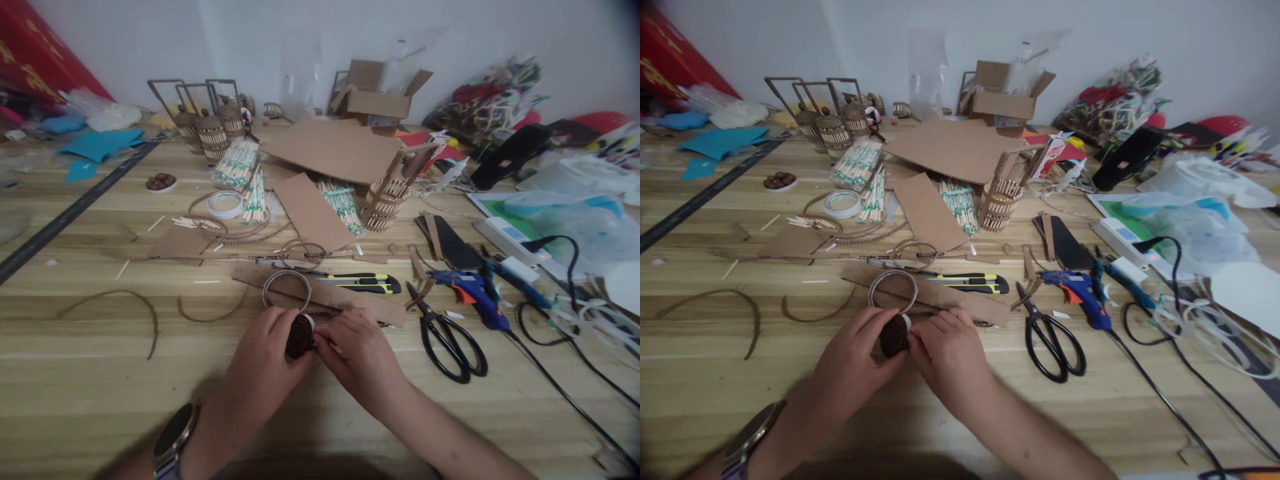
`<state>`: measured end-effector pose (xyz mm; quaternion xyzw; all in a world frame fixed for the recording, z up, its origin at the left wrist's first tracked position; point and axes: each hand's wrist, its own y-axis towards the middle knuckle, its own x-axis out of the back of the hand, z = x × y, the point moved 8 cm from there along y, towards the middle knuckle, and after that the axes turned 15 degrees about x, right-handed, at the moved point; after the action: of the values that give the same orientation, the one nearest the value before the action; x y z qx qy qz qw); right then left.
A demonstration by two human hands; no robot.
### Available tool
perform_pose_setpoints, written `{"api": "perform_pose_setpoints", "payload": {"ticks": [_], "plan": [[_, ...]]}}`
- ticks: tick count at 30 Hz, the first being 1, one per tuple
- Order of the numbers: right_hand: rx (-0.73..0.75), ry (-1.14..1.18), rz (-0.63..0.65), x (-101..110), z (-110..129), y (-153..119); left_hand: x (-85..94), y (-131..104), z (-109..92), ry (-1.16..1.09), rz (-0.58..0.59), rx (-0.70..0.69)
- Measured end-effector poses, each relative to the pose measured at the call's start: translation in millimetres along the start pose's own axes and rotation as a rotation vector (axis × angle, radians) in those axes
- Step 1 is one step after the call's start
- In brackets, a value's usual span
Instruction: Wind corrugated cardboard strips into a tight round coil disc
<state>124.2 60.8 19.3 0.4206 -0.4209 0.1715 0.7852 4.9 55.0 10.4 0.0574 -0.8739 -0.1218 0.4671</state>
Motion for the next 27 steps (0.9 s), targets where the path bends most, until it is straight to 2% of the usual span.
{"api": "perform_pose_setpoints", "payload": {"ticks": [12, 18, 22, 27], "plan": [[-0.006, -0.025, -0.005, -1, -2, -1, 1.3, 0, -3, -0.015, -0.012, -0.019], [-0.049, 0.039, -0.002, 1, -5, -1, 1.6, 3, 3, -0.038, 0.003, 0.009], [-0.092, 0.058, -0.041, 7, -5, -2, 2.9, 5, 7, -0.008, -0.010, 0.034], [-0.084, 0.039, -0.051, 5, -3, -3, 3.3, 4, 5, 0.066, -0.041, 0.012]]}}
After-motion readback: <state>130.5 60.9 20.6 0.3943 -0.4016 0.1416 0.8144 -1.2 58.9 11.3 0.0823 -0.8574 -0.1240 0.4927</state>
